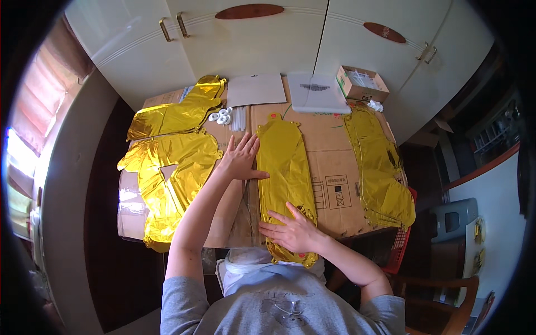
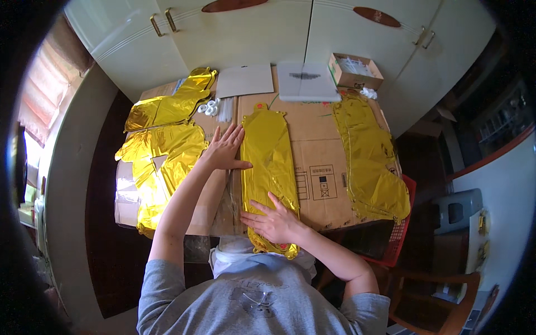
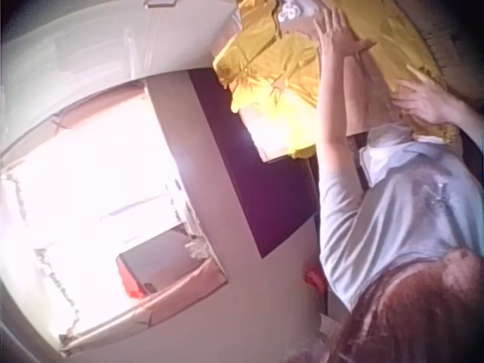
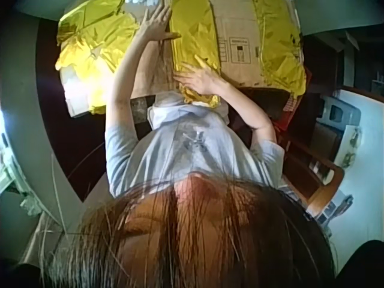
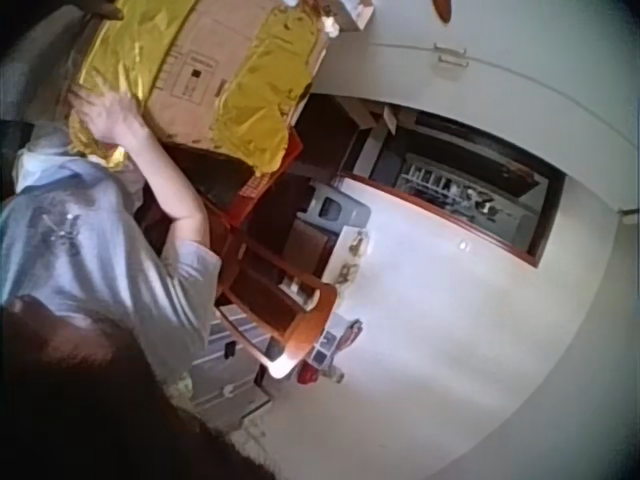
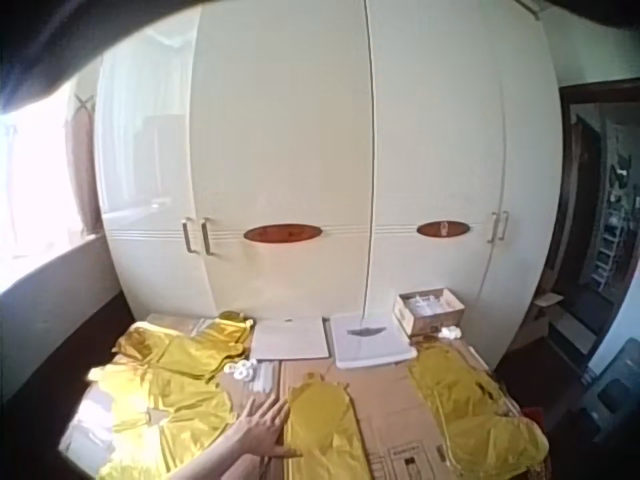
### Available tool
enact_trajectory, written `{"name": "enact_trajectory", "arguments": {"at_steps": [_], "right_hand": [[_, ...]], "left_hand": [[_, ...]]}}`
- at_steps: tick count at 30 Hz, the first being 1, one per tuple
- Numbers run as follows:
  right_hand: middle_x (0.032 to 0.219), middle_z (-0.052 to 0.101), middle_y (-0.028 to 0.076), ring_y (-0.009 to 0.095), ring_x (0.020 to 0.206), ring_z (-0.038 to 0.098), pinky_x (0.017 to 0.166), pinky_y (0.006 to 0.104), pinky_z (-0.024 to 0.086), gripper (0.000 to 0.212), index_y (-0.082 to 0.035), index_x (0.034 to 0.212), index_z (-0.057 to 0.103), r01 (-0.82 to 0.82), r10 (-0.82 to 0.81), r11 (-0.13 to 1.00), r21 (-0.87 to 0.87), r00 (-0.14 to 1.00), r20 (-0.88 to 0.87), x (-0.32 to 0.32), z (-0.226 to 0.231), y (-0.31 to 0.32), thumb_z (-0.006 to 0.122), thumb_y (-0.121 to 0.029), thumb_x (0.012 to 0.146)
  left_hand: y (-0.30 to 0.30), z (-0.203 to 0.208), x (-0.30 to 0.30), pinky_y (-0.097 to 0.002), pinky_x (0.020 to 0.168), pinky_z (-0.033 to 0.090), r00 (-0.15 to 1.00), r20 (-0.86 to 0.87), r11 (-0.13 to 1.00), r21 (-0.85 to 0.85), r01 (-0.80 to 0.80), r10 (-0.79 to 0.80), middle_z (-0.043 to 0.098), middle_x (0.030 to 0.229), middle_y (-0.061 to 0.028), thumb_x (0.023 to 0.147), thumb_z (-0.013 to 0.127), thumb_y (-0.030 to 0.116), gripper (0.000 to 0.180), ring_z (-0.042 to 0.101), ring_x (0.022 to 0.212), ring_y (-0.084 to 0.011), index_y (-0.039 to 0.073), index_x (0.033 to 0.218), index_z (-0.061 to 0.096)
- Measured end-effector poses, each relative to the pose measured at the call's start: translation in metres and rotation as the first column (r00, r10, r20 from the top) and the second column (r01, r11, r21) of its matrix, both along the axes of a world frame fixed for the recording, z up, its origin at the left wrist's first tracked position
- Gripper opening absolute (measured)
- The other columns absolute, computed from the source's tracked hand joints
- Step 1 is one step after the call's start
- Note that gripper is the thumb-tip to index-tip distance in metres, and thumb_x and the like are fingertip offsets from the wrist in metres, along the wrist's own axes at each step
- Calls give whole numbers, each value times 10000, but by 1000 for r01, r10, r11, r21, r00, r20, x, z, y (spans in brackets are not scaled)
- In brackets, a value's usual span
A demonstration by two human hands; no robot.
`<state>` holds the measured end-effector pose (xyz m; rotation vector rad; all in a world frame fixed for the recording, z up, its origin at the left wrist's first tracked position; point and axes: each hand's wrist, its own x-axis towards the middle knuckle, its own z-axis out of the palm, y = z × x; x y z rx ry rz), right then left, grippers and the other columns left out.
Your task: Fold and organize gold foil letter/number balloons on a cardboard workspace.
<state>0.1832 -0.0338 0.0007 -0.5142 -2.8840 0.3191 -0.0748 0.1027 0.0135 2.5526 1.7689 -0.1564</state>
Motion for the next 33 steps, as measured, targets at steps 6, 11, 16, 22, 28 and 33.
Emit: {"name": "enact_trajectory", "arguments": {"at_steps": [6,11,16,22,28,33], "right_hand": [[1422,500,-67,184,1384,368,1145,571,200,458,-229,1346,555,-30,30,998,-52,1000,-6,14,0,-16,589,-357,908],[1425,490,9,210,1377,372,1145,543,217,527,-162,1357,536,-22,20,996,-83,999,-25,24,14,-32,571,-438,909],[1192,598,70,249,1130,552,993,447,399,452,-85,1200,593,138,-161,986,-98,944,-288,50,37,-61,698,-342,843],[860,592,13,53,756,554,599,222,441,196,-34,1017,544,277,-938,283,-918,279,-206,82,-18,-116,673,-109,890],[928,667,18,100,756,658,553,213,447,212,-45,1046,615,-26,-870,-242,-970,449,205,84,-40,-127,583,-242,972],[810,652,-8,70,659,626,526,205,425,214,-41,968,648,-9,-893,-183,-983,421,162,72,-32,-117,587,-247,971]], "left_hand": [[0,-1,0,-580,1169,98,1000,0,1000,7,-6,6,204,1584,-144,672,446,903,1267,106,1486,-287,-18,1507,196],[1,-4,-1,-588,1165,94,999,33,1000,15,-10,10,200,1585,-141,662,460,903,1272,99,1487,-290,-9,1510,197],[-1,-7,-3,-597,1160,91,998,61,1000,23,-16,15,200,1586,-142,655,473,899,1276,97,1487,-293,-10,1509,200],[1,-13,-5,-607,1152,98,997,82,998,57,-2,-3,204,1584,-148,660,506,878,1264,101,1486,-304,-12,1507,204],[0,-10,-3,-590,1156,107,996,89,999,50,1,-6,198,1583,-162,650,518,877,1278,100,1483,-321,-20,1504,204],[1,-11,-4,-604,1150,101,997,78,999,47,-1,-3,197,1588,-145,653,506,884,1269,105,1485,-312,3,1513,201]]}}
